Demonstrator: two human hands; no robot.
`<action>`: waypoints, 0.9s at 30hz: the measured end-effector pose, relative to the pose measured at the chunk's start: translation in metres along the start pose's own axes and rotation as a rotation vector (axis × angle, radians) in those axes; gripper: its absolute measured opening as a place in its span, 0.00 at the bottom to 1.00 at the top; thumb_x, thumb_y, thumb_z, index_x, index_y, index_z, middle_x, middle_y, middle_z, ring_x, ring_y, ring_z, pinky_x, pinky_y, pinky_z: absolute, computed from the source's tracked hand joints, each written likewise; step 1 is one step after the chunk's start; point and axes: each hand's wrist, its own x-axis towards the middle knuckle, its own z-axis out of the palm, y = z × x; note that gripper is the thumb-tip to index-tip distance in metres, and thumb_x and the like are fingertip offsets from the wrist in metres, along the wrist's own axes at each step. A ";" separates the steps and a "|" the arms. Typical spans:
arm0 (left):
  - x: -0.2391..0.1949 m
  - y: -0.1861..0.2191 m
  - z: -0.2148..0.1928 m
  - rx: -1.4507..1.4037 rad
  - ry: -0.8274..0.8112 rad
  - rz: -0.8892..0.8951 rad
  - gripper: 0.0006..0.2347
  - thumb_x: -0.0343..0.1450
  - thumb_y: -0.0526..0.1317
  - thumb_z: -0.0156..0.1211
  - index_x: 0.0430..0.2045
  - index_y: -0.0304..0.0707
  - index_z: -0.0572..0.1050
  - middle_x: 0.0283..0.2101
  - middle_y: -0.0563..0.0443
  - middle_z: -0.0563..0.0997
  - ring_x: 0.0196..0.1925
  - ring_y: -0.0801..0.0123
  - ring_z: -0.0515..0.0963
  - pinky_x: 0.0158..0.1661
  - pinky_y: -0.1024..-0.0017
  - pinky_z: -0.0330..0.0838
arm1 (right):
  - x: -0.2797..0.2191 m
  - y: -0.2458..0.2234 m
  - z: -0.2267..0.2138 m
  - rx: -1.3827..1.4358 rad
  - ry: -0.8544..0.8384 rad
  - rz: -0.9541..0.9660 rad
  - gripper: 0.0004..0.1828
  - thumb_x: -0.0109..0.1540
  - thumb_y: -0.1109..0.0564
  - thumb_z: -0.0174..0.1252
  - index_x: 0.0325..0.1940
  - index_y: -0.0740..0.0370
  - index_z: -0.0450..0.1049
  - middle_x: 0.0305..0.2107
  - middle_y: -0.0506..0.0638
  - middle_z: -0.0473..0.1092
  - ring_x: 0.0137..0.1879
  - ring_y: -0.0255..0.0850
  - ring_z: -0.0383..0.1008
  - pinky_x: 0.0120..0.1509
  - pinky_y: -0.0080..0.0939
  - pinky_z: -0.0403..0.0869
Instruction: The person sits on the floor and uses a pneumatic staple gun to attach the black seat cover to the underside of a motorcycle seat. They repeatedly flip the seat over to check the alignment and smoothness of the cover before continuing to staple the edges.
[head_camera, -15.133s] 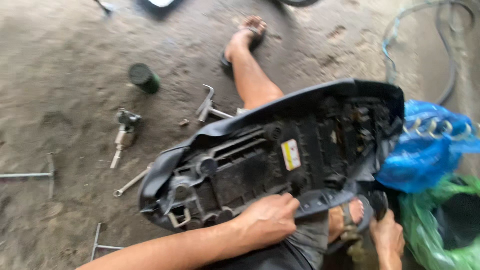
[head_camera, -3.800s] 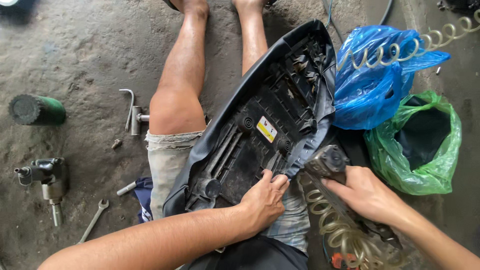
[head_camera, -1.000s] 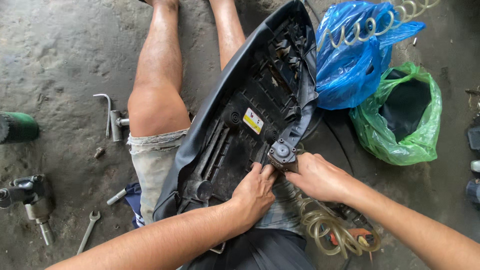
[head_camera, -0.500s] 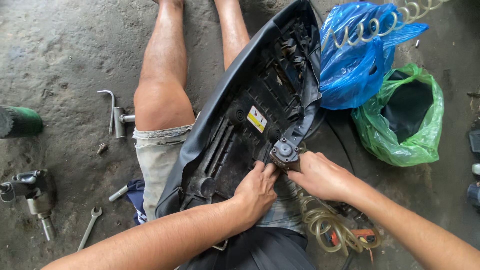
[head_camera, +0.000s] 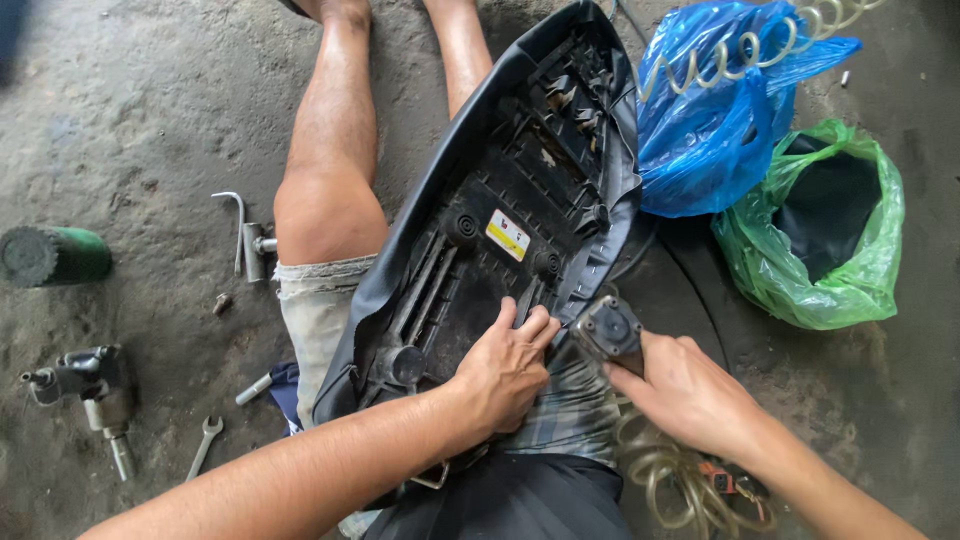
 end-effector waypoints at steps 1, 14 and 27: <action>0.000 -0.001 -0.001 -0.002 -0.002 -0.002 0.15 0.61 0.55 0.48 0.35 0.54 0.74 0.52 0.45 0.59 0.56 0.55 0.52 0.51 0.49 0.48 | 0.001 0.001 0.002 -0.002 -0.002 -0.002 0.15 0.57 0.44 0.47 0.29 0.59 0.65 0.24 0.55 0.71 0.30 0.48 0.72 0.34 0.42 0.65; 0.002 -0.002 0.004 -0.061 0.041 -0.010 0.14 0.61 0.52 0.49 0.35 0.54 0.74 0.50 0.46 0.59 0.56 0.56 0.54 0.52 0.44 0.49 | 0.010 0.001 -0.001 0.103 0.028 0.030 0.17 0.56 0.44 0.49 0.26 0.61 0.66 0.22 0.52 0.69 0.28 0.43 0.68 0.35 0.39 0.62; -0.004 0.001 0.003 -0.114 0.113 -0.046 0.19 0.56 0.43 0.49 0.35 0.31 0.73 0.48 0.39 0.64 0.56 0.51 0.55 0.52 0.44 0.49 | 0.038 0.012 0.006 0.259 -0.025 -0.183 0.17 0.59 0.51 0.49 0.19 0.65 0.67 0.02 0.51 0.58 0.10 0.35 0.52 0.17 0.33 0.56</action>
